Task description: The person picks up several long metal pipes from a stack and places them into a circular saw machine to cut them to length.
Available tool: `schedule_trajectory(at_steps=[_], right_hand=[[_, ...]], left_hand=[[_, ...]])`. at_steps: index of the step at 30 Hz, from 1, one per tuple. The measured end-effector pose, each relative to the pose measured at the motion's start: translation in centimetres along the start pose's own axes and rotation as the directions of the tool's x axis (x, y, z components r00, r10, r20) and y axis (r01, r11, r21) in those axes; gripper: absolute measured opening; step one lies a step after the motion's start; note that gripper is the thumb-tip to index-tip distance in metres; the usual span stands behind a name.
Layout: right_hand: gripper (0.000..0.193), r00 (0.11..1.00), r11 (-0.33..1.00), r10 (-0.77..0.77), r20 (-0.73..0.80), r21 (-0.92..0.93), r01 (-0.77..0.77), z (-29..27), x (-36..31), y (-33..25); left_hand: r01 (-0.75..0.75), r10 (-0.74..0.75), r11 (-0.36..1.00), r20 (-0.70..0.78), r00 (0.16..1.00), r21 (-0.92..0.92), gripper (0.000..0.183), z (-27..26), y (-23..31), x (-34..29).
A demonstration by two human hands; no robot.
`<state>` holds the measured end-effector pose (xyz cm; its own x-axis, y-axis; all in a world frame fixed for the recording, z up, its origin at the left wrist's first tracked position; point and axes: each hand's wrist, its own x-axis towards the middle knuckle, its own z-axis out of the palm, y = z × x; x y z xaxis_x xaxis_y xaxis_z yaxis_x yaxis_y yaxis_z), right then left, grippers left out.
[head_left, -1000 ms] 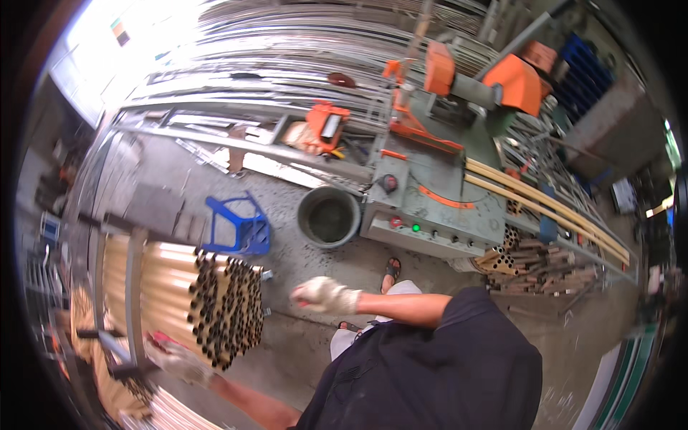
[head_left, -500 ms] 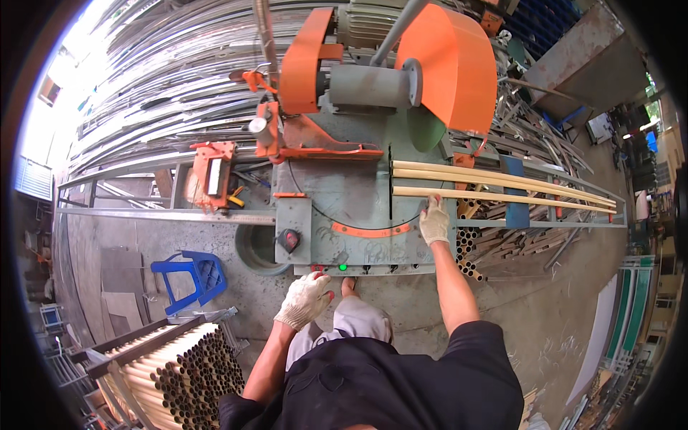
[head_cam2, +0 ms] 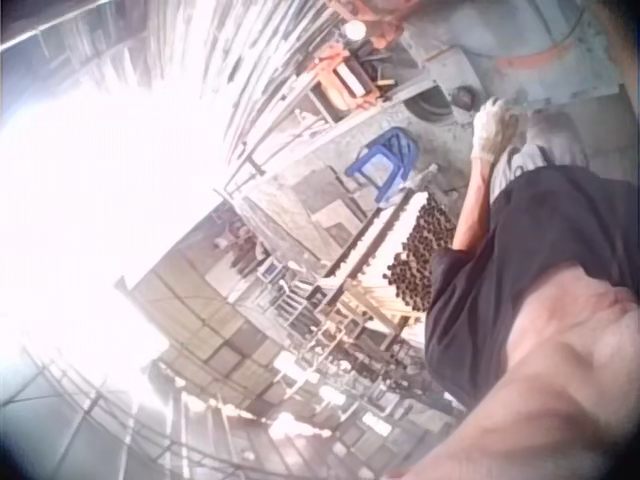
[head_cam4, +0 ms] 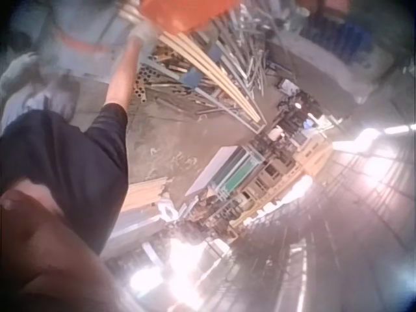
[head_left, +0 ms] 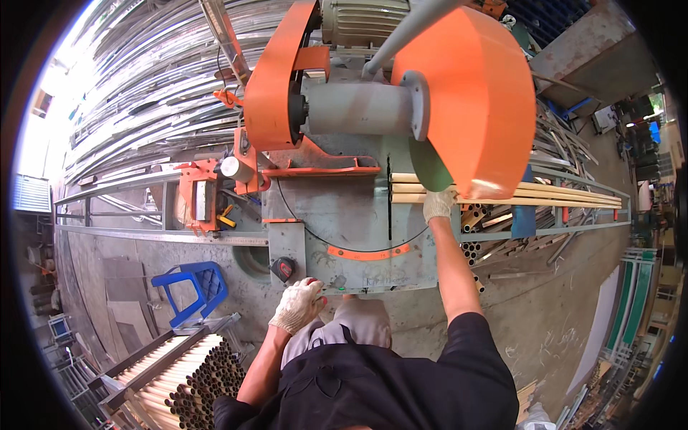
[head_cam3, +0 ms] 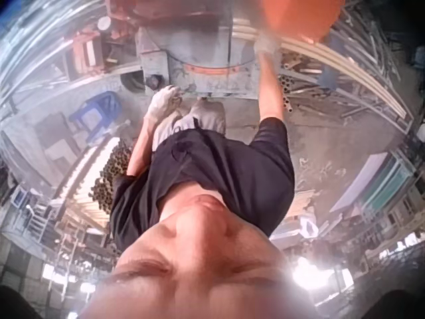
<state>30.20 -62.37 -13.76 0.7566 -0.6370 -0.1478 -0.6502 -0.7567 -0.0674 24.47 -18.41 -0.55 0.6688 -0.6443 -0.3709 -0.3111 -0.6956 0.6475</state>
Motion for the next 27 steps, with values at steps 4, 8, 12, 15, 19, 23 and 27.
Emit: schedule_trajectory(at_steps=[4, 8, 12, 15, 19, 23, 27], right_hand=[[0.036, 0.967, 0.987, -0.038, -0.252, 0.142, 0.076, 2.0, 0.7, 0.2], [0.043, 0.981, 0.888, 0.163, -0.11, 0.449, -0.097, 0.3, 0.2, -3.4], [0.04, 0.995, 0.993, -0.093, 0.047, 0.073, 0.09, 0.4, 2.9, -0.7], [0.034, 0.997, 0.992, -0.07, -0.034, -0.103, 0.066, 2.7, 3.1, -0.4], [0.035, 0.993, 0.929, -0.116, -0.016, -0.357, 0.103, 2.2, 1.1, -3.1], [0.045, 0.993, 0.943, -0.107, 0.043, -0.312, 0.115, 0.5, 1.3, -2.8], [0.043, 0.992, 0.912, -0.032, 0.122, -0.403, 0.079, -0.5, 0.8, -6.5]], left_hand=[[-0.002, -0.002, 0.998, -0.067, 0.998, -0.065, 0.039, -1.4, -2.9, -0.9], [0.039, -0.046, 0.996, -0.081, 0.996, -0.078, 0.04, -2.8, -6.7, -2.3], [-0.06, 0.054, 0.995, -0.081, 0.995, -0.076, 0.036, -5.4, -8.3, -3.5], [-0.028, -0.022, 0.949, -0.153, 0.988, -0.315, 0.037, -6.4, -10.9, -5.1], [0.087, -0.13, 0.964, -0.158, 0.979, -0.252, 0.036, -6.5, -13.7, -7.4], [0.119, -0.146, 0.955, -0.082, 0.986, -0.27, 0.037, -7.4, -13.9, -8.0], [0.111, -0.132, 0.965, -0.074, 0.988, -0.238, 0.038, -7.4, -15.3, -8.4]])
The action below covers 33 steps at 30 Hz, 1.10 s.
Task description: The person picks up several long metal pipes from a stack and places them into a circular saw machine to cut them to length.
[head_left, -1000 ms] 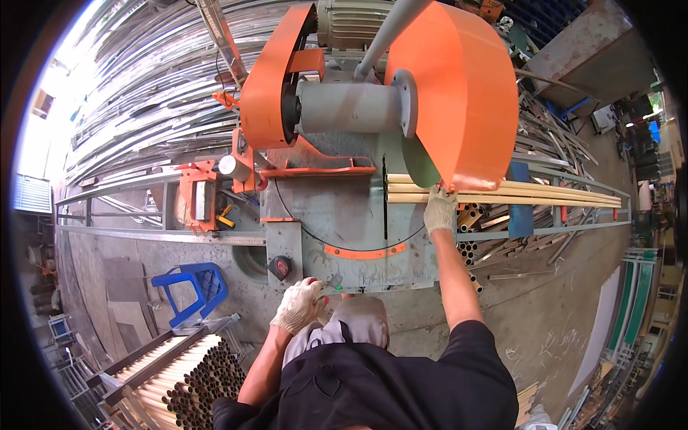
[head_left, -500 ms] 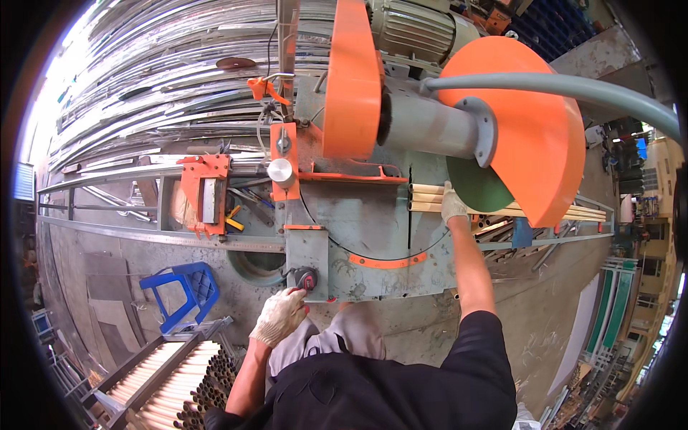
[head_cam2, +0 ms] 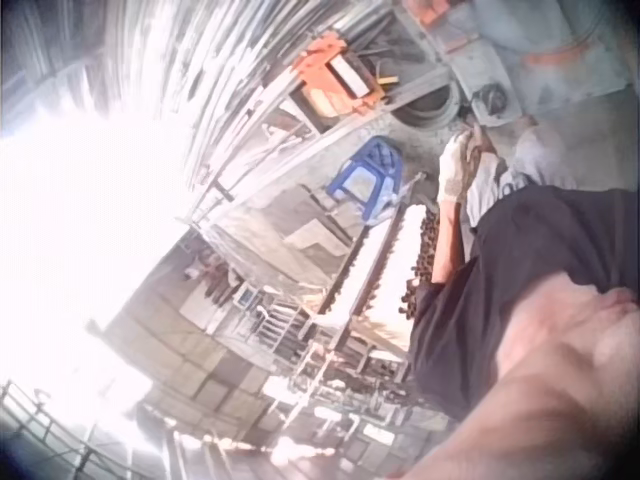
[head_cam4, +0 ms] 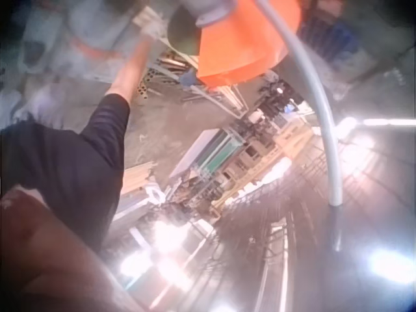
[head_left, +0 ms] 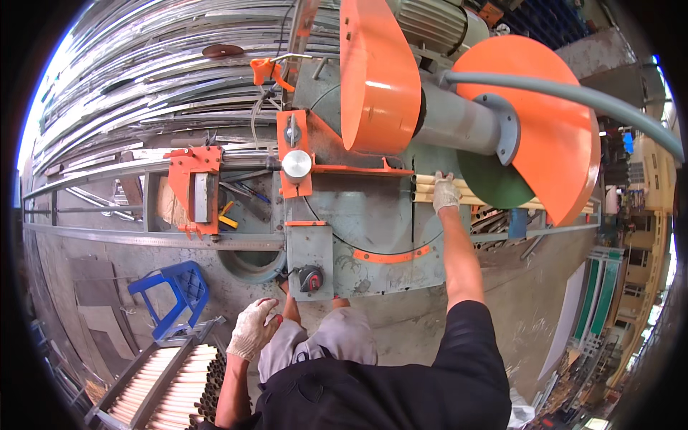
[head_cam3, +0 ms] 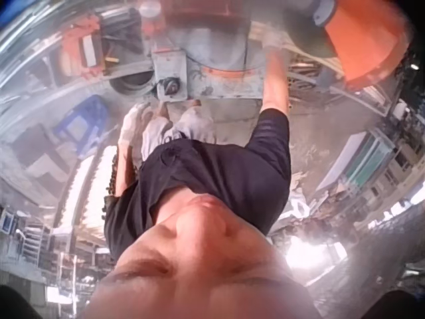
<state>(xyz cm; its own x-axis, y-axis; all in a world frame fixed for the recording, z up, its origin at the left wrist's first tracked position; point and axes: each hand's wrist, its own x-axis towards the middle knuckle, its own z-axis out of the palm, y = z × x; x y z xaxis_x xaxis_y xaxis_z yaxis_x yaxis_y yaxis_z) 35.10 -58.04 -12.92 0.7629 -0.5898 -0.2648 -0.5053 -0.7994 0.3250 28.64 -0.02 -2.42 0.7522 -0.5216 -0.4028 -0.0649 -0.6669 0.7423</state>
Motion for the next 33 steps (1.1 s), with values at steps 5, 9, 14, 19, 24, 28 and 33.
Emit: schedule_trajectory(at_steps=[5, 9, 14, 19, 24, 28, 33], right_hand=[[0.043, 0.999, 0.999, -0.036, 0.001, 0.016, 0.036, 0.3, -0.2, -0.3], [0.041, 0.997, 0.996, -0.066, -0.038, 0.06, 0.068, -1.1, -2.5, -2.7], [0.05, 0.988, 0.994, -0.096, -0.123, 0.038, 0.101, -1.5, -5.7, -9.8], [0.061, 0.943, 0.965, -0.26, -0.207, -0.026, 0.26, -2.8, -10.0, -19.1], [0.054, 0.89, 0.871, -0.418, -0.184, 0.196, 0.45, -5.3, -11.8, -29.0], [0.057, 0.868, 0.838, -0.493, -0.06, 0.237, 0.492, -9.0, -14.6, -35.5], [0.065, 0.854, 0.828, -0.506, -0.119, 0.212, 0.519, -9.1, -15.4, -38.9]], left_hand=[[0.072, -0.072, 0.997, -0.008, 0.997, -0.007, 0.039, 0.5, -0.1, -0.5], [0.1, -0.1, 0.995, 0.0, 0.995, -0.011, 0.042, 1.6, -1.5, -1.3], [0.066, -0.066, 0.998, -0.02, 0.998, 0.003, 0.043, 1.6, -1.8, 0.3], [-0.054, 0.056, 0.998, -0.088, 0.995, 0.031, 0.042, -0.2, -0.6, 4.4], [-0.206, 0.23, 0.96, -0.11, 0.967, 0.189, 0.039, -1.1, -0.5, 10.5], [-0.194, 0.265, 0.944, -0.263, 0.928, 0.268, 0.037, -1.9, -0.6, 13.1], [-0.029, 0.201, 0.941, -0.489, 0.849, 0.336, 0.041, -1.9, -3.8, 15.7]])
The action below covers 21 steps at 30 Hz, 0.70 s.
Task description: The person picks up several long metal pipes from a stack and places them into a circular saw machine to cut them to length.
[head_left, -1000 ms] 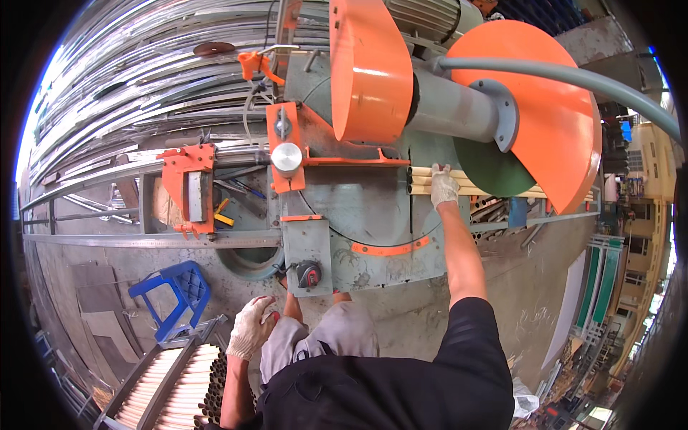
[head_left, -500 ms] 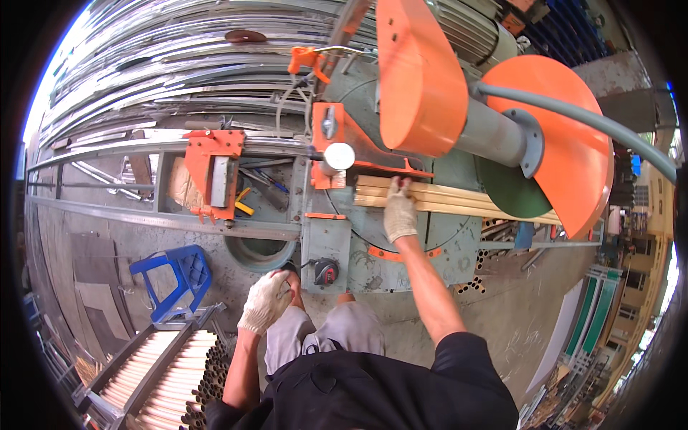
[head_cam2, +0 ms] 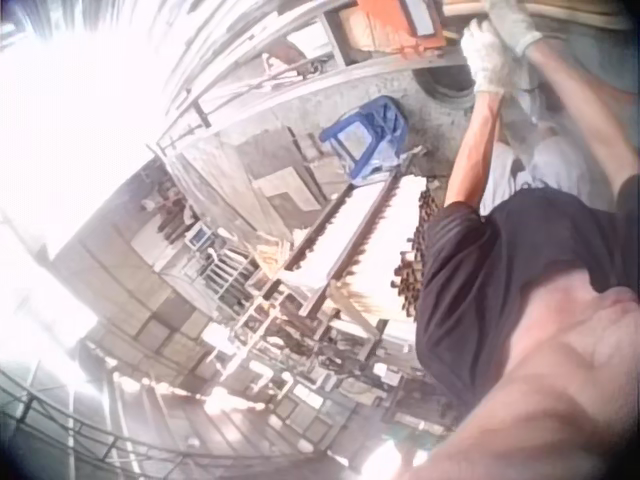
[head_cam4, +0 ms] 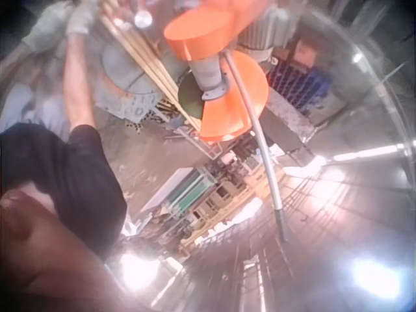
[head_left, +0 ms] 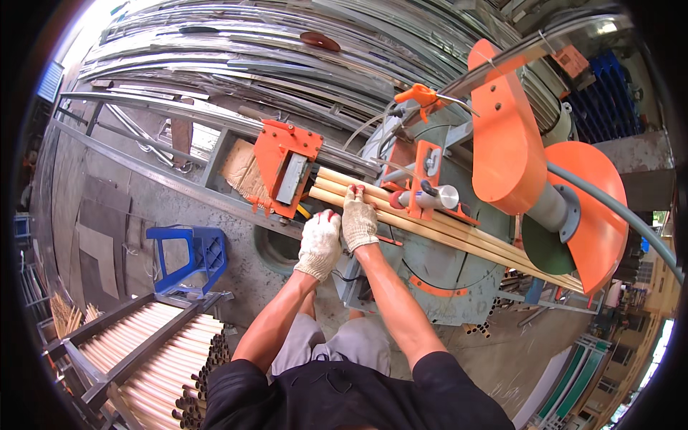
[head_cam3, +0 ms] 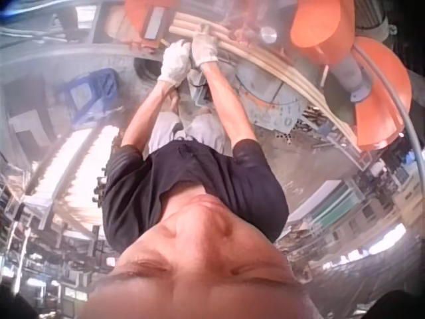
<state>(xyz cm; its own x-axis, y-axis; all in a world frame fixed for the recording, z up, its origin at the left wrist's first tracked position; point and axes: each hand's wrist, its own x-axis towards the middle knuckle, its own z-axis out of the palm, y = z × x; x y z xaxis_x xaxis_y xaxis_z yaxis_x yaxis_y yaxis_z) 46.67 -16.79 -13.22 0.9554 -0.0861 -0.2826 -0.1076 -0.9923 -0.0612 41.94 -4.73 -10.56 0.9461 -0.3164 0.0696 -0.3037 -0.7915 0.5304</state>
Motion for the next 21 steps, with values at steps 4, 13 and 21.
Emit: schedule_trajectory(at_steps=[4, 13, 21], right_hand=[[0.061, 0.988, 0.859, 0.057, -0.146, 0.512, 0.027, -4.1, -3.3, -0.3], [0.048, 0.931, 0.516, 0.327, 0.164, 0.794, -0.321, -1.3, -23.2, 10.0], [0.032, 0.9, 0.807, 0.153, 0.409, 0.473, -0.353, 8.2, -34.1, 13.9]], left_hand=[[-0.066, 0.072, 0.986, -0.032, 0.997, 0.152, 0.056, 1.5, -1.8, 2.9], [-0.495, 0.357, 0.829, 0.437, 0.826, 0.26, 0.069, 3.8, -1.4, 11.6], [-0.489, 0.444, 0.857, 0.246, 0.861, 0.164, 0.063, 2.8, -3.8, 11.7]])
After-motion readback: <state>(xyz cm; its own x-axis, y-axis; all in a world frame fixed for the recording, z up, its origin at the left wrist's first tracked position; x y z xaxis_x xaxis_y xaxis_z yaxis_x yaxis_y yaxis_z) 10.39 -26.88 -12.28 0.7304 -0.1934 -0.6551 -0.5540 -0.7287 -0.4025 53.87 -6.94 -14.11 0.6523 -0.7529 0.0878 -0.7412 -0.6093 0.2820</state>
